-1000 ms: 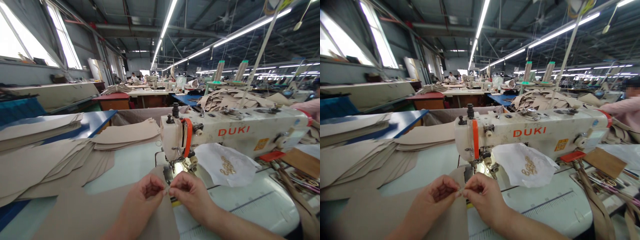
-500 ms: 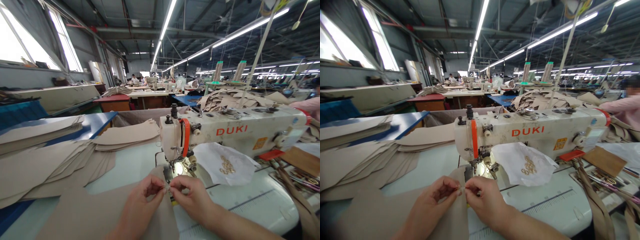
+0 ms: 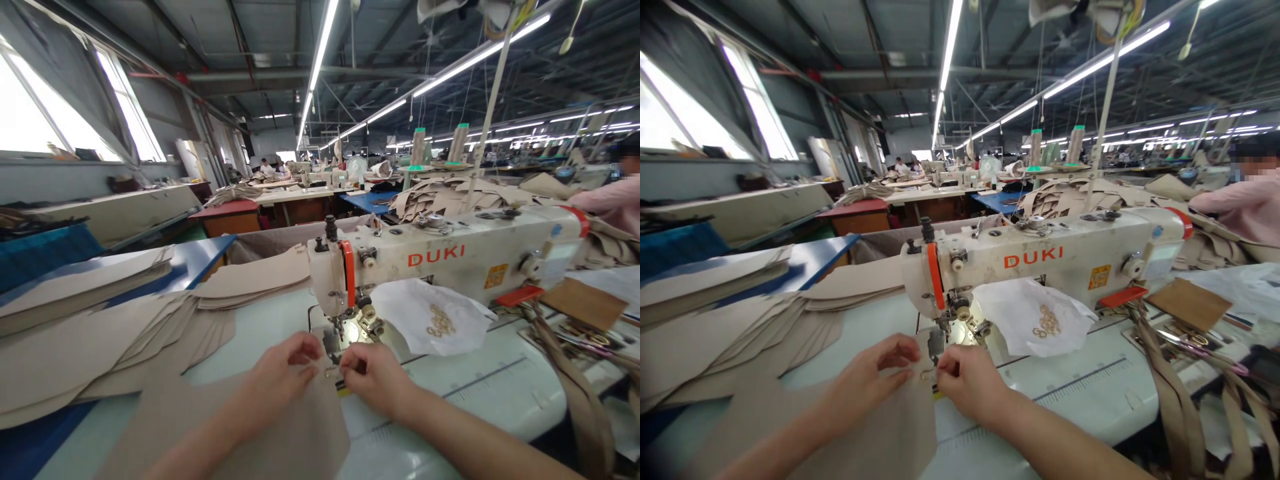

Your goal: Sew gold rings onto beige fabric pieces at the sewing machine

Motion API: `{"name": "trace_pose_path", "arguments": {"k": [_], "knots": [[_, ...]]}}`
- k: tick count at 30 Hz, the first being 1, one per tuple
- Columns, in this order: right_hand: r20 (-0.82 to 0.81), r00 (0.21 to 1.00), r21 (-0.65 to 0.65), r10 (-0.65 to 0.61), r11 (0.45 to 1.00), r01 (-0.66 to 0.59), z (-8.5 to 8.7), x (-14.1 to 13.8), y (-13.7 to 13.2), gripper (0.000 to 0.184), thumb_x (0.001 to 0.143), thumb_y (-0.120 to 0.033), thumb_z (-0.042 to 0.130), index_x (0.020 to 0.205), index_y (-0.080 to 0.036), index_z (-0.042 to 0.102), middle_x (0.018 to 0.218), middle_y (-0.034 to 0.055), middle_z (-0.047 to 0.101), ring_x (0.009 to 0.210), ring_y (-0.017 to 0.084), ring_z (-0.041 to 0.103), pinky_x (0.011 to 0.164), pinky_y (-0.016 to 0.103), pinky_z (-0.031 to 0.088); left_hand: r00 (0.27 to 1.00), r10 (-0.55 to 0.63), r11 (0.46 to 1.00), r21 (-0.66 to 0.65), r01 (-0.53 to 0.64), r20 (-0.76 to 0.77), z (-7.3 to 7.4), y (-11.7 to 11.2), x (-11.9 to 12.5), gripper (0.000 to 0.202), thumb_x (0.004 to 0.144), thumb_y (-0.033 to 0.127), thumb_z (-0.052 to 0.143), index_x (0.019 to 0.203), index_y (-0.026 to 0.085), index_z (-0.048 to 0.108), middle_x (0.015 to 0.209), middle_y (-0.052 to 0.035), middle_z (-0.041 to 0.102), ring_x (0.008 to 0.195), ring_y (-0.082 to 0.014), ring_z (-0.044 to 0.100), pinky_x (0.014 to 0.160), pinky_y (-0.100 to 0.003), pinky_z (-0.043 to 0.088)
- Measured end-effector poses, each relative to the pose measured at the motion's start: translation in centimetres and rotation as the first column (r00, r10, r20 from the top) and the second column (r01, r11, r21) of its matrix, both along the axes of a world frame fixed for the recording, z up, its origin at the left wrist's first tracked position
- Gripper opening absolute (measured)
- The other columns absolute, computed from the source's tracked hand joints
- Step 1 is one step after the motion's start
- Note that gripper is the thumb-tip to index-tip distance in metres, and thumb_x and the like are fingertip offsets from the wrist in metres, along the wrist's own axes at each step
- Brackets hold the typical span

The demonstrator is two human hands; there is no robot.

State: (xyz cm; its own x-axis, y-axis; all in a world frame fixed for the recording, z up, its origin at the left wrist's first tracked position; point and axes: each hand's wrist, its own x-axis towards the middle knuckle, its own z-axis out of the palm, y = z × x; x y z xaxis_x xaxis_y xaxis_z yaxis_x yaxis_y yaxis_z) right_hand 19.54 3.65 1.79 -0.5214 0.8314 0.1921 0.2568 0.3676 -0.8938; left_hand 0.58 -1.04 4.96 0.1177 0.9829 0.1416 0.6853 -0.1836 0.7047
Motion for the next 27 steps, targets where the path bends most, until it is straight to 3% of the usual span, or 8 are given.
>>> {"name": "trace_pose_path", "arguments": {"k": [3,7,10,14,18,21,24,27], "knots": [[0.019,1.000,-0.102,-0.008,0.995,0.010,0.3,0.1,0.4,0.014,0.066,-0.005,0.054,0.059,-0.016,0.056,0.051,-0.0064,0.049,0.049,0.007,0.042,0.046,0.017,0.029,0.975,0.059,0.988,0.151,-0.026,-0.216,-1.4,-0.6,-1.2,0.035,0.082,0.030,0.052,0.116,0.023,0.052,0.129,-0.0069,0.055,0.117,-0.0240,0.052,0.100,-0.041,0.042],[0.063,0.995,-0.272,0.073,0.961,-0.054,0.7,-0.5,0.9,0.014,0.066,-0.004,0.053,0.061,-0.016,0.058,0.048,-0.0068,0.053,0.043,0.007,0.047,0.042,0.016,0.035,0.896,0.022,0.980,0.187,0.069,-0.444,-3.8,-2.2,-1.2,0.044,0.089,0.034,0.044,0.131,0.024,0.042,0.136,-0.0076,0.049,0.123,-0.0231,0.048,0.103,-0.041,0.040],[0.106,0.985,-0.378,0.134,0.922,-0.085,1.1,-1.5,1.4,0.017,0.065,-0.003,0.051,0.058,-0.016,0.058,0.047,-0.0064,0.055,0.040,0.007,0.050,0.040,0.015,0.038,0.886,0.049,0.972,0.225,0.063,-0.460,-4.6,-3.2,-0.9,0.047,0.089,0.033,0.044,0.134,0.023,0.037,0.134,-0.0086,0.052,0.119,-0.0225,0.052,0.098,-0.038,0.045],[0.168,0.969,-0.440,0.183,0.893,-0.093,1.6,-2.5,2.1,0.021,0.064,-0.001,0.050,0.051,-0.016,0.057,0.043,-0.0062,0.054,0.037,0.007,0.052,0.039,0.015,0.042,0.905,0.056,0.970,0.237,0.050,-0.421,-4.2,-3.6,-0.8,0.048,0.086,0.031,0.049,0.133,0.023,0.039,0.126,-0.0081,0.058,0.111,-0.0223,0.058,0.092,-0.036,0.050],[0.215,0.951,-0.475,0.223,0.874,-0.098,2.3,-2.7,2.6,0.025,0.067,-0.001,0.048,0.048,-0.015,0.054,0.042,-0.0056,0.055,0.035,0.006,0.051,0.037,0.014,0.041,0.918,0.051,0.956,0.285,0.069,-0.394,-3.2,-2.9,-0.3,0.034,0.084,0.030,0.053,0.118,0.023,0.053,0.117,-0.0054,0.063,0.102,-0.0204,0.063,0.086,-0.032,0.053],[0.242,0.935,-0.506,0.258,0.856,-0.105,2.9,-2.6,2.8,0.024,0.071,-0.003,0.049,0.051,-0.015,0.054,0.043,-0.0055,0.056,0.034,0.006,0.051,0.036,0.013,0.040,0.927,0.068,0.898,0.427,0.103,-0.369,-2.8,-1.7,0.5,0.019,0.087,0.027,0.046,0.093,0.022,0.064,0.099,-0.0040,0.068,0.089,-0.0177,0.065,0.081,-0.029,0.053],[0.271,0.919,-0.525,0.285,0.844,-0.107,2.9,-2.7,3.1,0.023,0.072,-0.005,0.050,0.053,-0.015,0.054,0.043,-0.0058,0.055,0.034,0.005,0.050,0.036,0.013,0.040,0.925,0.070,0.835,0.530,0.150,-0.374,-2.9,-0.8,1.3,0.023,0.087,0.021,0.042,0.078,0.020,0.063,0.080,-0.0037,0.067,0.078,-0.0170,0.063,0.072,-0.028,0.053],[0.303,0.904,-0.516,0.302,0.849,-0.111,2.5,-3.0,3.4,0.021,0.072,-0.007,0.050,0.054,-0.015,0.054,0.044,-0.0059,0.055,0.034,0.005,0.049,0.038,0.014,0.041,0.905,0.069,0.814,0.549,0.192,-0.419,-3.0,-0.4,2.1,0.023,0.086,0.015,0.041,0.071,0.018,0.060,0.073,-0.0037,0.065,0.073,-0.0174,0.060,0.068,-0.029,0.051]]}}
